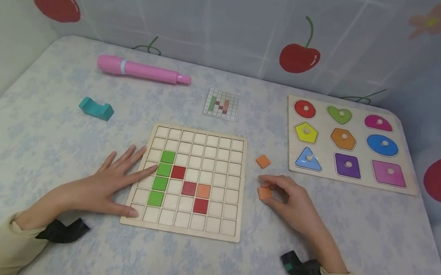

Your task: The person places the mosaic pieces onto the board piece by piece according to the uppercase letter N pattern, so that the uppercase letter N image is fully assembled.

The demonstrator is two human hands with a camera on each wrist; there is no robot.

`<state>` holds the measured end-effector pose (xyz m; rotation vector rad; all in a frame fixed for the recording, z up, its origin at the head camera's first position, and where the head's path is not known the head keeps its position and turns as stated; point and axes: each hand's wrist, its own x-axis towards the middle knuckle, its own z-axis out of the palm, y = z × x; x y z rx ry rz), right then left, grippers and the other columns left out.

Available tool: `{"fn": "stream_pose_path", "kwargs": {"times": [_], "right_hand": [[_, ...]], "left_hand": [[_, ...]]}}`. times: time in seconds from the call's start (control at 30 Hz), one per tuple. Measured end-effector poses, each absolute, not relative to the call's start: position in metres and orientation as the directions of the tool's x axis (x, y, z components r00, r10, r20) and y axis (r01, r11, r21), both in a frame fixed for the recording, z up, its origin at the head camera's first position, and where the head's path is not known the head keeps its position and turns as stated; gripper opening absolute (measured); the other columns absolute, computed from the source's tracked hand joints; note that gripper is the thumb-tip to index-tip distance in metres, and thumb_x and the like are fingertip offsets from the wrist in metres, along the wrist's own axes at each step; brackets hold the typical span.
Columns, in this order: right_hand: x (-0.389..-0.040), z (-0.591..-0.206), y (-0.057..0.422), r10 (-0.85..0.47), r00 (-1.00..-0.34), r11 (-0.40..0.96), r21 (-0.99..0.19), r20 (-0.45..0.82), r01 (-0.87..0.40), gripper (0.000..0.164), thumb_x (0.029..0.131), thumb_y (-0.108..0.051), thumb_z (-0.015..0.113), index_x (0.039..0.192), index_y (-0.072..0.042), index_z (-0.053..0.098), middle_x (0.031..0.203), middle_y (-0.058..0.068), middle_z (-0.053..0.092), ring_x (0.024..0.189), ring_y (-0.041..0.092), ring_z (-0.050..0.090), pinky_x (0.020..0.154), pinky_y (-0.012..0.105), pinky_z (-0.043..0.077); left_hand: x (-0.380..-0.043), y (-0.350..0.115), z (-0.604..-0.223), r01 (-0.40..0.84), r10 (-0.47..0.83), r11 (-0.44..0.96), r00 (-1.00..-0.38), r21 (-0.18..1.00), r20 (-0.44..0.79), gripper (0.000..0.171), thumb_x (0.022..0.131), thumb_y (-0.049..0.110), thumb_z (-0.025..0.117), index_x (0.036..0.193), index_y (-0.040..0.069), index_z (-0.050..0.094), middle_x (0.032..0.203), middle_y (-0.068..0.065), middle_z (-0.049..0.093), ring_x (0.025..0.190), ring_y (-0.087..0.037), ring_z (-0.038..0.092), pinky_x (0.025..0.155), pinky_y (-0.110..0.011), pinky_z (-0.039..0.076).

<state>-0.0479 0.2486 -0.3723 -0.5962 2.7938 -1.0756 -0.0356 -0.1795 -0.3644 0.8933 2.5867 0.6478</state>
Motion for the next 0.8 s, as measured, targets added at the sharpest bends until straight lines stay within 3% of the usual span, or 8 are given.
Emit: {"fn": "stream_pose_path", "kwargs": {"times": [0.23, 0.4, 0.6, 0.8], "right_hand": [[-0.049, -0.375, 0.246, -0.34, -0.937, 0.69, -0.657, 0.079, -0.305, 0.04, 0.073, -0.011, 0.072, 0.111, -0.017, 0.061, 0.106, -0.006, 0.06, 0.097, 0.005, 0.051, 0.081, 0.013, 0.038], [-0.048, -0.369, 0.236, -0.3, -0.95, 0.645, -0.716, 0.083, -0.266, 0.04, 0.073, -0.009, 0.072, 0.111, -0.013, 0.06, 0.104, -0.004, 0.061, 0.092, 0.003, 0.052, 0.077, 0.015, 0.041], [-0.052, -0.354, 0.197, -0.337, -0.94, 0.539, -0.81, 0.045, -0.232, 0.039, 0.075, -0.009, 0.07, 0.113, -0.012, 0.059, 0.104, -0.001, 0.06, 0.09, 0.008, 0.052, 0.078, 0.024, 0.044], [-0.062, -0.354, 0.153, -0.367, -0.927, 0.53, -0.8, 0.083, -0.282, 0.037, 0.075, -0.015, 0.072, 0.11, -0.017, 0.061, 0.095, -0.007, 0.059, 0.081, 0.011, 0.05, 0.071, 0.029, 0.043]], "left_hand": [[-0.037, -0.179, -0.364, 0.493, 0.643, 0.698, -0.751, 0.519, -0.151, 0.093, 0.069, 0.064, 0.059, 0.143, 0.026, 0.017, 0.148, -0.007, -0.011, 0.133, -0.03, -0.015, 0.099, -0.056, -0.008], [-0.036, -0.179, -0.365, 0.491, 0.644, 0.697, -0.749, 0.522, -0.157, 0.093, 0.07, 0.064, 0.059, 0.143, 0.026, 0.017, 0.148, -0.008, -0.011, 0.132, -0.03, -0.015, 0.099, -0.056, -0.007], [-0.035, -0.178, -0.365, 0.486, 0.641, 0.706, -0.748, 0.515, -0.172, 0.093, 0.07, 0.065, 0.057, 0.144, 0.027, 0.015, 0.148, -0.006, -0.012, 0.133, -0.028, -0.016, 0.099, -0.055, -0.008], [-0.036, -0.179, -0.366, 0.492, 0.643, 0.702, -0.749, 0.515, -0.162, 0.093, 0.07, 0.065, 0.057, 0.144, 0.028, 0.014, 0.148, -0.005, -0.013, 0.133, -0.028, -0.016, 0.099, -0.055, -0.008]]}}
